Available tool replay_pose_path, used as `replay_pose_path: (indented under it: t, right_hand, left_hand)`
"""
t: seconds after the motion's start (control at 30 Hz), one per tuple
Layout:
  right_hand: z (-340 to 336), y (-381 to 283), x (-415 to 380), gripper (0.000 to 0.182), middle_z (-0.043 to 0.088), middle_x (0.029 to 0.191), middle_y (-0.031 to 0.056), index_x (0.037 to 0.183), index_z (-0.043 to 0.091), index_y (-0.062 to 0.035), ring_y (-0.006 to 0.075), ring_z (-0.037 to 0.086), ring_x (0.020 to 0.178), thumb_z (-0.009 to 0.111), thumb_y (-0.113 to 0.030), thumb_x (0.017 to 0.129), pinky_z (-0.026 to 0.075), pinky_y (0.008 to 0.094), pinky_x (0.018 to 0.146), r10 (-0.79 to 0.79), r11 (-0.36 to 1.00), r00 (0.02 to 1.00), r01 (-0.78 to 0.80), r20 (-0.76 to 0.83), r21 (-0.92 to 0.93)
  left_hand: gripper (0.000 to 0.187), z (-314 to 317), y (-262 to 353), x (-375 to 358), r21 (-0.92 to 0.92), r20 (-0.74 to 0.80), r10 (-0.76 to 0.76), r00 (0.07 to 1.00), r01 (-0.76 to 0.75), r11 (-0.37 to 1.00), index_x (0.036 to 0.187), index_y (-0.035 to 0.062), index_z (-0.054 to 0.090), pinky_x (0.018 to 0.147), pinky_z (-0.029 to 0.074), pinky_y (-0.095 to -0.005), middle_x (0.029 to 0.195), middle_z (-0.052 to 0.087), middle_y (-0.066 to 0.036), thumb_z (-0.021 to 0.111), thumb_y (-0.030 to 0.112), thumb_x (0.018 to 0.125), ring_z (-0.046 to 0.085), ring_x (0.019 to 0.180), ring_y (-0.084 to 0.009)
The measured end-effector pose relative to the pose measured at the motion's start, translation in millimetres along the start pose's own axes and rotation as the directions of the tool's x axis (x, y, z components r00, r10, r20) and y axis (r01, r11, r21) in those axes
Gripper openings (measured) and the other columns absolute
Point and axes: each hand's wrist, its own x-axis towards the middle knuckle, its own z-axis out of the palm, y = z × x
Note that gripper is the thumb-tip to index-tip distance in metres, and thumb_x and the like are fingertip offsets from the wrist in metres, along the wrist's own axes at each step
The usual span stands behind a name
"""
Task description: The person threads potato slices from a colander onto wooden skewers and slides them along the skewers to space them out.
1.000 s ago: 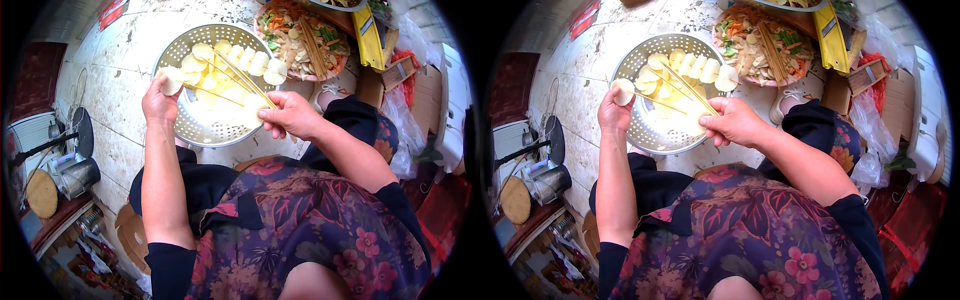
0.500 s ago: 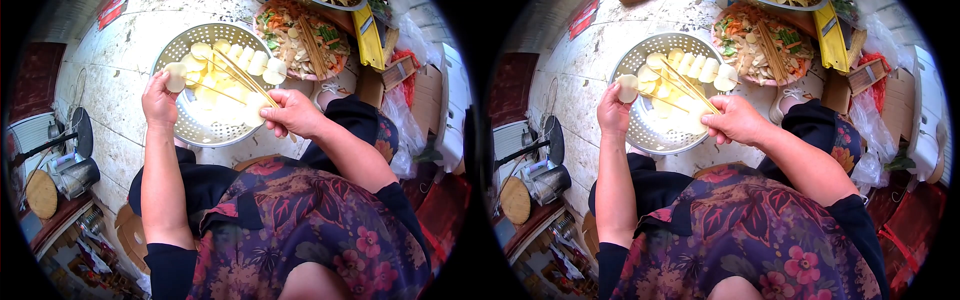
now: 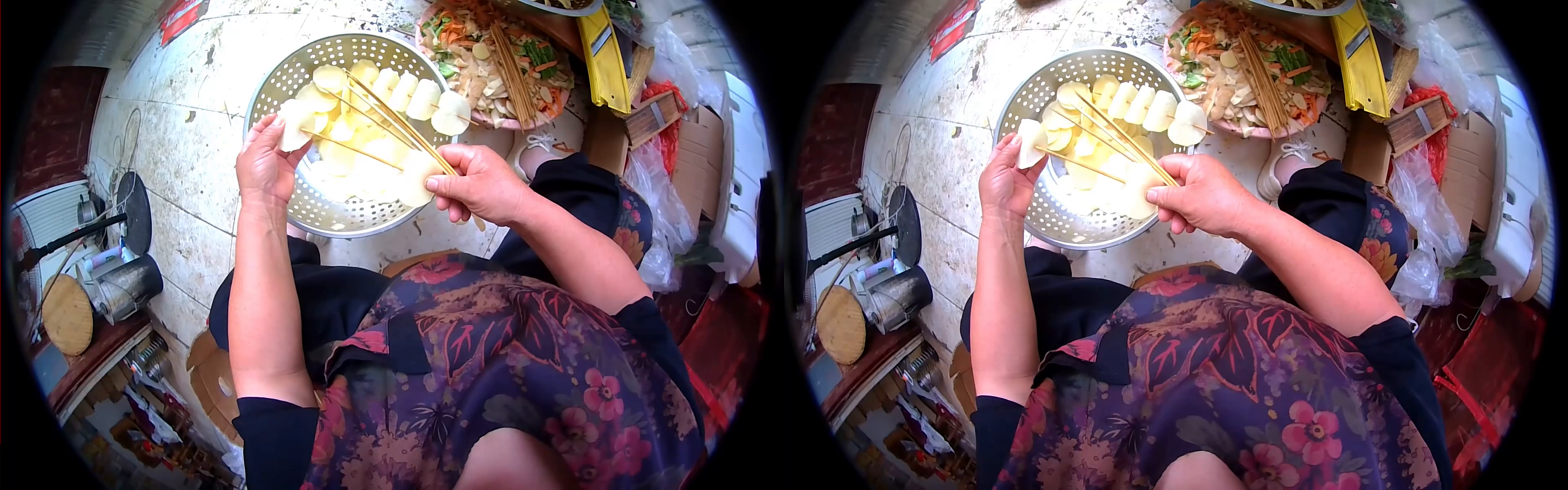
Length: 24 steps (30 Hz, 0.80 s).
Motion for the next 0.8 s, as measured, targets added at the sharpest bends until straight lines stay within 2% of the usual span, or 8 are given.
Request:
replay_pose_path:
  t: [0.23,0.3,0.37,0.47,0.6,0.7,0.8]
  right_hand:
    - [-0.8,2.3,0.6,0.013,0.057,0.066,0.0005,0.098,0.058,-0.0032,0.0062,0.052,0.047,0.057,-0.014,0.09,0.043,0.0199,0.043,-0.011,1.0,1.0,0.011,-0.011,-0.001]
    - [2.1,1.2,1.4,0.015,0.057,0.066,-0.0007,0.101,0.058,-0.0044,0.0052,0.052,0.047,0.057,-0.015,0.09,0.043,0.0185,0.043,0.0,1.0,1.0,0.0,-0.028,0.005]
    - [3.1,-0.8,2.4,0.016,0.057,0.066,-0.0007,0.101,0.057,-0.0042,0.0055,0.052,0.047,0.057,-0.015,0.09,0.042,0.0187,0.042,0.017,0.999,0.999,-0.015,-0.047,0.048]
    - [1.0,3.7,7.1,0.016,0.057,0.066,-0.0008,0.102,0.057,-0.0042,0.0057,0.052,0.046,0.057,-0.015,0.09,0.042,0.0188,0.042,0.003,0.997,0.999,0.001,-0.054,0.081]
    - [-0.7,6.3,10.3,0.016,0.057,0.066,-0.001,0.102,0.057,-0.0041,0.0053,0.052,0.046,0.057,-0.015,0.091,0.042,0.0181,0.042,-0.008,0.99,0.999,0.016,-0.054,0.138]
    - [-1.8,5.1,11.1,0.016,0.058,0.067,0.0022,0.098,0.057,-0.0023,0.0076,0.053,0.048,0.057,-0.015,0.089,0.045,0.0206,0.042,-0.037,0.989,0.998,0.044,-0.052,0.139]
    - [-5.0,3.3,10.1,0.016,0.058,0.067,0.0021,0.099,0.057,-0.0024,0.0076,0.054,0.048,0.057,-0.015,0.089,0.044,0.0203,0.042,-0.062,0.984,0.996,0.071,-0.059,0.161]
  left_hand:
    - [0.021,14.7,1.5,-11.7,0.102,0.065,-0.132,0.989,0.125,0.987,0.101,0.0006,0.056,0.077,0.056,-0.0386,0.1,0.063,-0.013,0.061,0.016,0.087,0.063,0.089,-0.0218]
    - [0.021,21.0,-3.9,-18.4,0.201,0.162,-0.256,0.953,0.222,0.954,0.098,0.0003,0.057,0.076,0.056,-0.0386,0.096,0.064,-0.012,0.062,0.017,0.087,0.064,0.086,-0.0214]
    - [0.023,35.0,-13.3,-29.2,0.223,0.176,-0.276,0.945,0.235,0.946,0.1,-0.0002,0.057,0.074,0.056,-0.0382,0.095,0.065,-0.011,0.063,0.018,0.087,0.065,0.083,-0.021]
    - [0.025,54.1,-19.4,-46.0,0.282,0.291,-0.409,0.865,0.331,0.9,0.102,0.0005,0.057,0.074,0.056,-0.0359,0.096,0.065,-0.01,0.064,0.019,0.086,0.065,0.083,-0.0194]
    - [0.024,56.5,-23.7,-44.7,0.272,0.29,-0.386,0.876,0.311,0.91,0.103,0.0014,0.057,0.074,0.056,-0.0345,0.096,0.065,-0.009,0.063,0.018,0.086,0.065,0.082,-0.0184]
    - [0.027,51.9,-27.7,-36.0,0.274,0.277,-0.347,0.896,0.272,0.922,0.105,0.0017,0.056,0.072,0.056,-0.0329,0.093,0.064,-0.009,0.064,0.018,0.086,0.065,0.08,-0.0183]
    - [0.032,38.3,-27.6,-17.7,0.205,0.135,-0.224,0.965,0.194,0.959,0.109,0.0025,0.052,0.069,0.055,-0.0319,0.093,0.062,-0.011,0.065,0.021,0.086,0.065,0.079,-0.0209]
